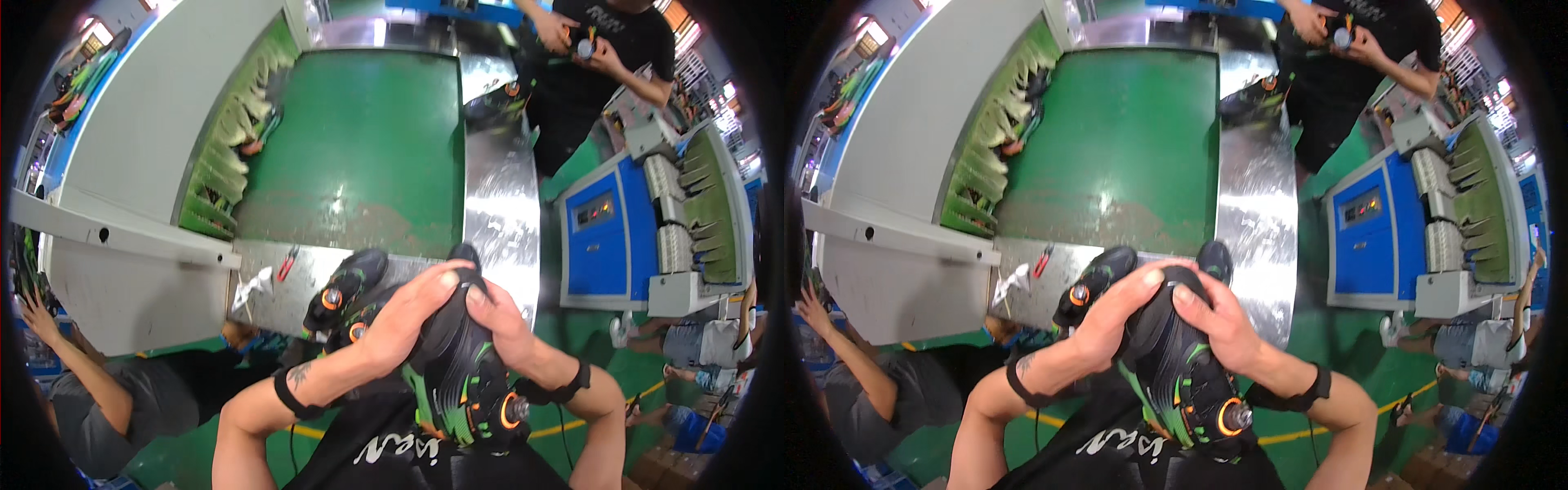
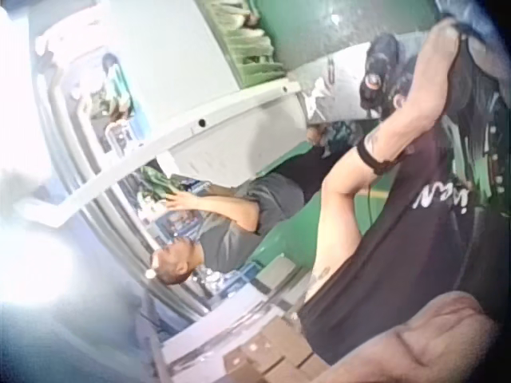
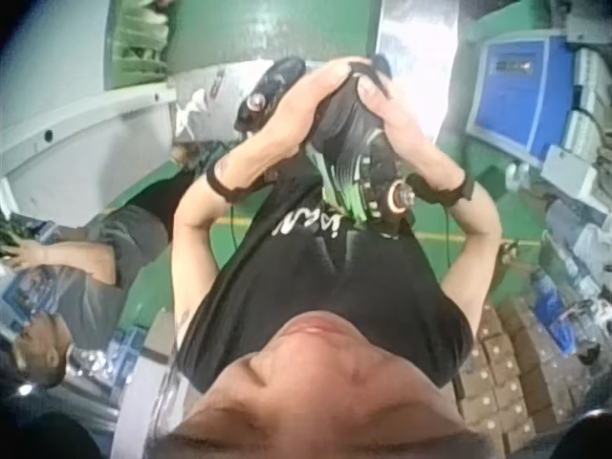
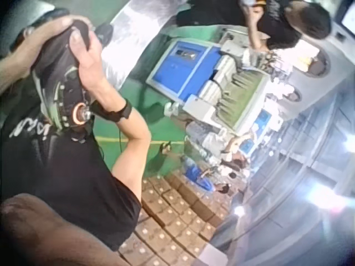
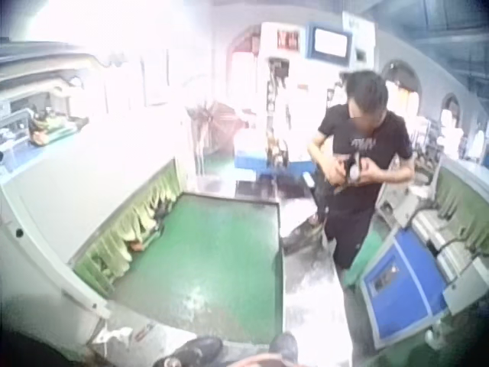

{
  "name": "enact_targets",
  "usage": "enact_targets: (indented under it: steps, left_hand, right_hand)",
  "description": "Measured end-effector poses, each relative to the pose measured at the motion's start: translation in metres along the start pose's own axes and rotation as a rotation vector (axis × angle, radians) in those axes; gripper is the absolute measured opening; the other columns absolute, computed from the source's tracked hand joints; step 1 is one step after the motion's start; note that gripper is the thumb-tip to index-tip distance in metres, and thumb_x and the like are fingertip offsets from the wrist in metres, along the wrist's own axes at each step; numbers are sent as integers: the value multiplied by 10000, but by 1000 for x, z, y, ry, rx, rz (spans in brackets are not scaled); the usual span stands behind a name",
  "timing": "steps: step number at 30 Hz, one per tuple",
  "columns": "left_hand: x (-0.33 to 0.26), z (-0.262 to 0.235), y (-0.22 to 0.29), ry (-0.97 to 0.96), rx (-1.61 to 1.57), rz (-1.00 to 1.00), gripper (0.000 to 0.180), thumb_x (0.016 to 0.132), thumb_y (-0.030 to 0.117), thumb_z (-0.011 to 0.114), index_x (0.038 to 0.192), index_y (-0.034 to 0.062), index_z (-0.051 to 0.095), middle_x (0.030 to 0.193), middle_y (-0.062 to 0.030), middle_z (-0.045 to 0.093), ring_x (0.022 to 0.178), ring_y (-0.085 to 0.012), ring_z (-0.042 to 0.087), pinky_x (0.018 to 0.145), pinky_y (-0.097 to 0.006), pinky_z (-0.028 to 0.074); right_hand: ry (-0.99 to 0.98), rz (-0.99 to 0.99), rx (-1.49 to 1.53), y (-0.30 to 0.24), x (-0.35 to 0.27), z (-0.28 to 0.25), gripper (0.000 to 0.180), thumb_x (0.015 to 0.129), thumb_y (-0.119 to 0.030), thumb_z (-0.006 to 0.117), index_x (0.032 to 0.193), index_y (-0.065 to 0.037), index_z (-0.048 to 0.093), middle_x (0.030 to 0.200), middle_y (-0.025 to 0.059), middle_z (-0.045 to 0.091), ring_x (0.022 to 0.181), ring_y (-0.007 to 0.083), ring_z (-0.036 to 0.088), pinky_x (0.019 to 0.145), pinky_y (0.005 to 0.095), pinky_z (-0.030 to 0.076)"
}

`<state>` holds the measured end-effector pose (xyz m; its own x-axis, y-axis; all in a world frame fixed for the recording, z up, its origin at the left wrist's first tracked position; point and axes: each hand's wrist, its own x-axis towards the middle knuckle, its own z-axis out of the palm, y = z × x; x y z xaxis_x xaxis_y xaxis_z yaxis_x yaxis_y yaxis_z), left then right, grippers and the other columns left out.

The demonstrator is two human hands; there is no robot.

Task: Inspecting manufactured athletic shoes for quality and sorting them on a factory conveyor line.

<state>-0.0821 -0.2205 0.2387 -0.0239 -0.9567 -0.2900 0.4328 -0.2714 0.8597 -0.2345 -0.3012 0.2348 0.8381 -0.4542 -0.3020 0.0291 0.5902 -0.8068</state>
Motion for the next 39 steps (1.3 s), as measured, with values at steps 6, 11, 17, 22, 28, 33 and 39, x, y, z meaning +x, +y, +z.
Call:
enact_targets:
  steps: [6,11,17,22,28,33,39]
  left_hand:
    - [-19,1,-38,-280,-207,-66,823,924,358,535,1486,-15,63,1478,-151,282,1384,-235,262,1130,-373,220]
    - [-31,-3,-51,-290,-404,-189,674,906,256,534,1436,-33,234,1382,-158,425,1273,-238,438,1075,-386,339]
    - [-32,-9,-41,-108,-414,-162,548,938,217,519,1395,-6,318,1298,-143,499,1183,-214,515,1005,-364,416]
    - [-29,-5,-36,40,-367,-228,542,933,201,537,1394,15,321,1295,-133,494,1184,-200,507,1003,-368,412]
    - [-41,6,-41,86,-212,116,633,842,187,581,1391,-1,329,1280,-152,527,1169,-238,539,1008,-387,418]
    - [-54,-6,-35,143,-401,-21,575,793,286,511,1256,-53,488,1176,-181,603,1055,-288,608,965,-386,450]
    - [-56,-12,-34,139,-382,-147,653,766,232,562,1349,-8,391,1227,-132,567,1107,-247,569,970,-369,434]
  right_hand:
    - [172,-130,297,-23,6,-24,547,978,-473,431,1212,12,527,1098,115,632,973,180,629,886,321,502]
    - [182,-108,453,-7,22,-43,491,1001,-443,388,1198,-20,539,1084,119,641,951,173,641,865,326,524]
    - [384,-141,18,16,-28,-25,670,962,-435,462,1438,-2,276,1351,151,462,1219,228,491,1039,353,387]
    - [265,-226,-104,33,-57,-8,897,810,-145,752,1438,31,136,1328,149,425,1222,204,444,1048,350,351]
    - [320,-241,70,41,-57,-4,818,843,-176,728,1413,45,183,1272,134,462,1170,180,471,997,336,400]
    - [680,-603,-607,8,-71,9,644,808,-223,721,1323,42,440,1262,170,515,1045,215,571,812,325,496]
    - [263,-653,-1062,6,-77,40,551,693,-223,825,1104,51,580,855,135,649,707,250,634,629,324,511]
